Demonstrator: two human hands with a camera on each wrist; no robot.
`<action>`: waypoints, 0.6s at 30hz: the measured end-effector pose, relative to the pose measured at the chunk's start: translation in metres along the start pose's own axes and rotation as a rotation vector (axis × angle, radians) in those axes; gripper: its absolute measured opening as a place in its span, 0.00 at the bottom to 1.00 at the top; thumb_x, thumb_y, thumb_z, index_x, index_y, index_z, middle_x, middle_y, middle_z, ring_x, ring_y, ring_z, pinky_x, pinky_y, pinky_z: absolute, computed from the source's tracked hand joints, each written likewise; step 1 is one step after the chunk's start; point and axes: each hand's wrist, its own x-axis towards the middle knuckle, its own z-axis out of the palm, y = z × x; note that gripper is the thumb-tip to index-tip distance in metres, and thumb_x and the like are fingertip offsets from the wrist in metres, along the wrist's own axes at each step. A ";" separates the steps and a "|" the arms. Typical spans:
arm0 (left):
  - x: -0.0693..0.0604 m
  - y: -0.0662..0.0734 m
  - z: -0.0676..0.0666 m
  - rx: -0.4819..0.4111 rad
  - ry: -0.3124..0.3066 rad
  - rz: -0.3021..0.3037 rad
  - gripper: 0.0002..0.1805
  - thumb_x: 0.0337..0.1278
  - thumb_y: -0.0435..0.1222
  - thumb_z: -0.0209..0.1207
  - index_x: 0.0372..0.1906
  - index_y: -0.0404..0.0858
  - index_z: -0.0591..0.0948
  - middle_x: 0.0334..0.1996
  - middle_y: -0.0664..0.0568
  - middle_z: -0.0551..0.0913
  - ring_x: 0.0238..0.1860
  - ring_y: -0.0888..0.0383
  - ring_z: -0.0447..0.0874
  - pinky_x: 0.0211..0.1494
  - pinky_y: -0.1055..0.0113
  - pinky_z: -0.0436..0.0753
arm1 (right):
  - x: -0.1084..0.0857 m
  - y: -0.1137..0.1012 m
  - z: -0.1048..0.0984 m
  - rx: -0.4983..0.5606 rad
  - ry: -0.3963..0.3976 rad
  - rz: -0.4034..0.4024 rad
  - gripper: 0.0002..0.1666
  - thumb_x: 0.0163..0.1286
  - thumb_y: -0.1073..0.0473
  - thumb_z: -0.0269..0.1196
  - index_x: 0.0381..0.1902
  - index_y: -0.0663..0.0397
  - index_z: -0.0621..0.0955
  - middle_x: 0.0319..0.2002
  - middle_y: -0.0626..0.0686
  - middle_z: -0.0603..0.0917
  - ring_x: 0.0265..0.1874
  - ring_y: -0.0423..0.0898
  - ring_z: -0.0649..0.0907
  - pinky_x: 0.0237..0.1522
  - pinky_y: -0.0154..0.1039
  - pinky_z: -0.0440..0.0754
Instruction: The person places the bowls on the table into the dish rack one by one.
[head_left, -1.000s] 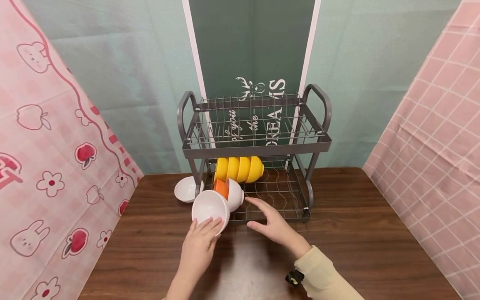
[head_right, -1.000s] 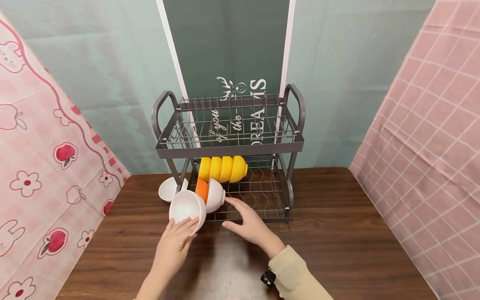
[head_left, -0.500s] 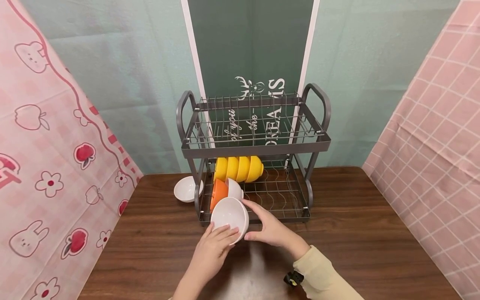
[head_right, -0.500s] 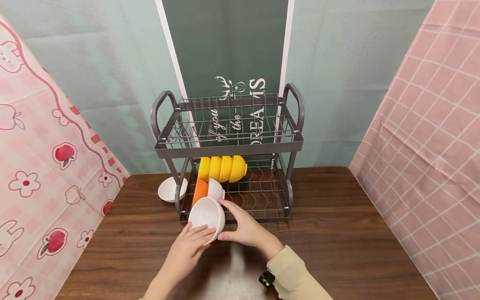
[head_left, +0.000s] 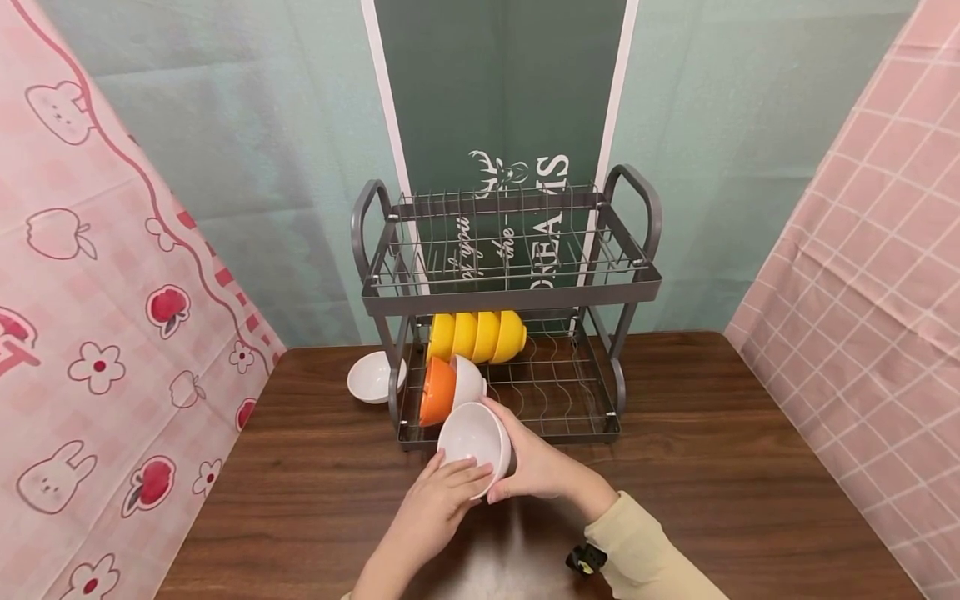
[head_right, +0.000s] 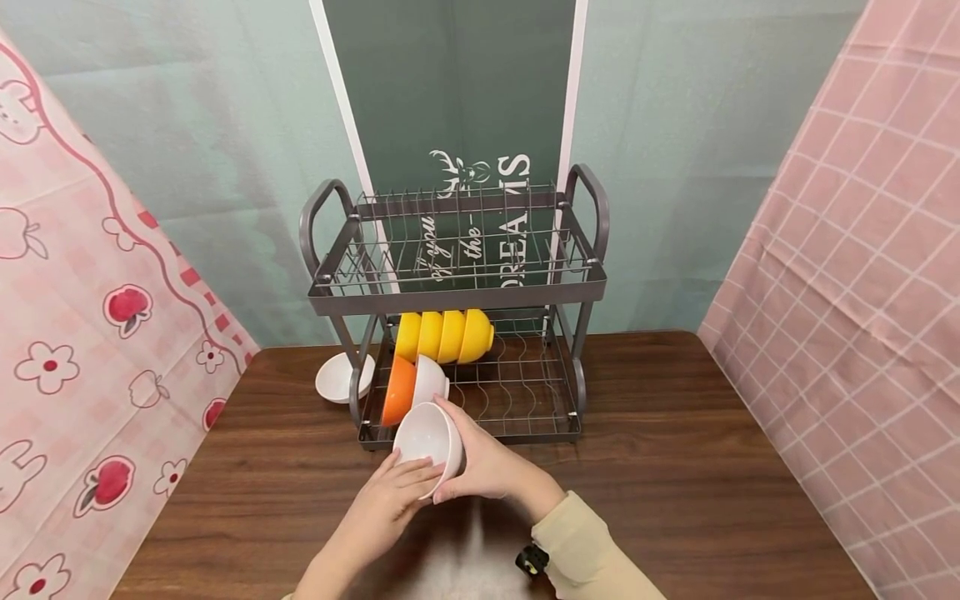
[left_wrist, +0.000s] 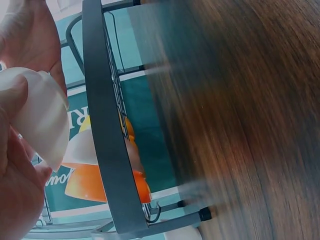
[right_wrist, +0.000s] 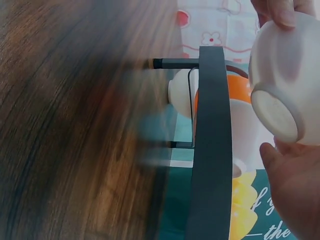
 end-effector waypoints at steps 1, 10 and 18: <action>0.000 0.000 0.000 -0.005 -0.002 0.002 0.20 0.41 0.38 0.66 0.47 0.52 0.83 0.47 0.65 0.83 0.52 0.63 0.79 0.60 0.51 0.70 | 0.000 -0.001 0.000 0.016 -0.003 0.007 0.72 0.36 0.35 0.74 0.73 0.40 0.46 0.67 0.53 0.60 0.59 0.49 0.69 0.58 0.38 0.70; 0.003 0.001 0.000 -0.031 -0.019 -0.010 0.18 0.46 0.39 0.62 0.47 0.52 0.83 0.48 0.65 0.83 0.54 0.62 0.78 0.62 0.51 0.70 | -0.001 -0.007 0.002 -0.021 0.053 0.047 0.68 0.36 0.53 0.78 0.70 0.35 0.50 0.64 0.52 0.63 0.57 0.49 0.70 0.55 0.40 0.73; 0.006 -0.002 0.002 -0.048 -0.008 -0.015 0.18 0.48 0.39 0.62 0.49 0.52 0.82 0.50 0.64 0.82 0.56 0.60 0.77 0.63 0.50 0.70 | 0.001 -0.009 0.002 -0.074 0.108 0.035 0.66 0.37 0.51 0.77 0.70 0.40 0.52 0.63 0.55 0.65 0.56 0.51 0.71 0.53 0.41 0.74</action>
